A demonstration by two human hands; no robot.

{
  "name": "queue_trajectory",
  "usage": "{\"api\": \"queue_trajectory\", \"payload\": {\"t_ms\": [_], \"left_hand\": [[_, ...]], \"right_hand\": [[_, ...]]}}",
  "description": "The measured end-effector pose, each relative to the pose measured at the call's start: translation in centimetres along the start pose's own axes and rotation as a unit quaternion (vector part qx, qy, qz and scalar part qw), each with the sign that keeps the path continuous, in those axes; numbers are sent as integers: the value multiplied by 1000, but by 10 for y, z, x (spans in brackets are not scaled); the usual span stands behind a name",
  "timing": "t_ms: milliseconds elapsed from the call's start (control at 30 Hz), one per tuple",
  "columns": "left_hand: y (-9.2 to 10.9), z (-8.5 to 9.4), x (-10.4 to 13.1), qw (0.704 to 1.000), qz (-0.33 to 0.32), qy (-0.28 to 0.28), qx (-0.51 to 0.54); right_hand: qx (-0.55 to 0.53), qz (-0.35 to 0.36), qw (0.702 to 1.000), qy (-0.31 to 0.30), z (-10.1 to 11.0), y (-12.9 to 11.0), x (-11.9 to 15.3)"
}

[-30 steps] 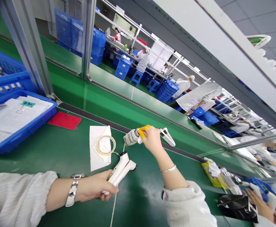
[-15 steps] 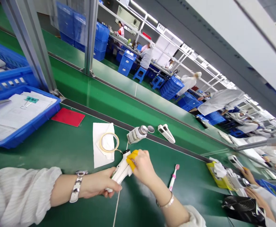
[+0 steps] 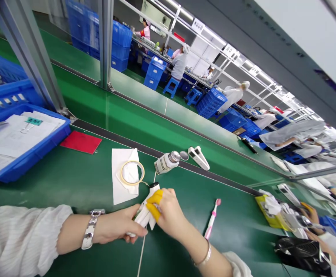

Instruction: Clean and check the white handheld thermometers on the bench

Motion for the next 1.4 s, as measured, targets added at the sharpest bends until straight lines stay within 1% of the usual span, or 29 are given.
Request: {"api": "queue_trajectory", "payload": {"t_ms": [167, 333, 500, 667, 833, 967, 1133, 1267, 1400], "left_hand": [[-1, 0, 0, 1000, -4, 2, -4], [-3, 0, -2, 1000, -6, 0, -18], [-5, 0, -2, 1000, -12, 0, -14], [-6, 1, -3, 1000, -11, -1, -18], [-7, 2, -4, 1000, -15, -7, -9], [-6, 1, -3, 1000, -11, -7, -12], [-4, 1, -1, 1000, -9, -7, -3], [-3, 1, -1, 1000, -4, -8, -7], [-3, 2, -1, 1000, -6, -11, 6]], "right_hand": [[18, -26, 999, 32, 1, 3, 0], [9, 6, 1000, -7, 0, -5, 3], [36, -28, 999, 13, 4, 2, -2], [31, -16, 999, -16, 3, 0, -2], [34, -48, 998, 10, 4, 5, -3], [9, -29, 999, -15, 3, 0, -1], [8, -58, 998, 21, 2, 5, 0], [-12, -36, 999, 0, -2, 2, 4], [6, -57, 998, 18, -1, 2, 5]]}}
Point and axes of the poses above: each hand's wrist, its own x-axis away from the middle knuckle, its own z-axis out of the back of the hand, y = z × x, the point moved 2 cm from there along -x, towards the middle knuckle, and after that the axes turned 7 degrees about -x, right-handed, at the moved point
